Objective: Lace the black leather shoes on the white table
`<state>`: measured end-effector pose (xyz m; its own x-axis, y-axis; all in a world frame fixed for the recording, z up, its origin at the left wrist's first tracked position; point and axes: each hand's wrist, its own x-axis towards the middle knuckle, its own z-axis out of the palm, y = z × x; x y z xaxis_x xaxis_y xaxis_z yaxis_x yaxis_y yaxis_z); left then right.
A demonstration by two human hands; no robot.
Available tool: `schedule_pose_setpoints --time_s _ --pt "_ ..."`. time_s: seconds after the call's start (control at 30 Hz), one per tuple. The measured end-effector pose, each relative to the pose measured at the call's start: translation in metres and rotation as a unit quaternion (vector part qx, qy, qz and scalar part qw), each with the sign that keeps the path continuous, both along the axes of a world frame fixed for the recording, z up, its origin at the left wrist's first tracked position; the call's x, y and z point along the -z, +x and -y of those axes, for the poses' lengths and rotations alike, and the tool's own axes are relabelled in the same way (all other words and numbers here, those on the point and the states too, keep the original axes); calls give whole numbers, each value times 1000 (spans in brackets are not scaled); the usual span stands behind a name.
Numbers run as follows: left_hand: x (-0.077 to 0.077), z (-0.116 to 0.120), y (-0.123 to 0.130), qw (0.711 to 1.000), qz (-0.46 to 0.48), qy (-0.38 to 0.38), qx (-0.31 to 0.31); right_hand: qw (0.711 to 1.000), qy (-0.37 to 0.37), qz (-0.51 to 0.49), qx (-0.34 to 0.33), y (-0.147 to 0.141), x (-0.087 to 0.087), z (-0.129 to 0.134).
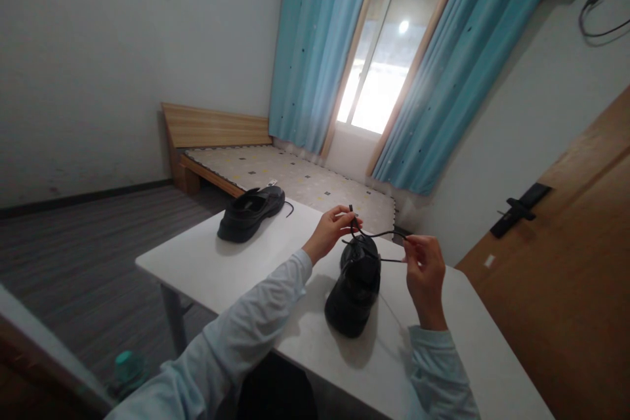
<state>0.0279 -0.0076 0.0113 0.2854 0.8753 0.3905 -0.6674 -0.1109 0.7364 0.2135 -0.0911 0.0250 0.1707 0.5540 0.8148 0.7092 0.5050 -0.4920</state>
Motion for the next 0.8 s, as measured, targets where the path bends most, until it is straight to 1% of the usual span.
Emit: schedule_pose_setpoints --time_s 0.07,0.13,0.17,0.23,0.3,0.37,0.43,0.47,0.53,0.63,0.7,0.8 --pt "-1 0 0 1000 -7 -3 1 997 52 38 50 1 -4 5" --pt "-1 1 0 1000 -12 -5 1 991 92 47 83 1 -5 7" --pt "-1 1 0 1000 -13 -6 0 989 104 45 92 0 -5 8" --pt "-1 0 -1 1000 -12 -9 -5 989 106 42 97 -3 -2 6" --pt "-1 -1 -1 1000 -8 -15 -10 992 82 47 85 -9 3 2" --pt "0 -2 -2 1000 2 -24 -15 995 39 61 61 -16 10 -3" --pt "0 -4 -3 999 18 -34 -17 994 -6 104 35 -23 17 -9" --pt "0 -5 -4 999 28 -38 -19 991 -27 129 34 -26 21 -12" --pt "-1 -6 -5 998 44 -44 -23 984 -63 160 48 -31 28 -16" --pt "-1 -9 -7 997 41 -45 -41 980 -110 149 71 -33 35 -20" --pt "-1 -11 -7 998 17 -34 -55 979 -140 125 82 -32 37 -22" --pt "0 -13 -7 997 -38 3 -71 973 -186 93 98 -30 39 -23"
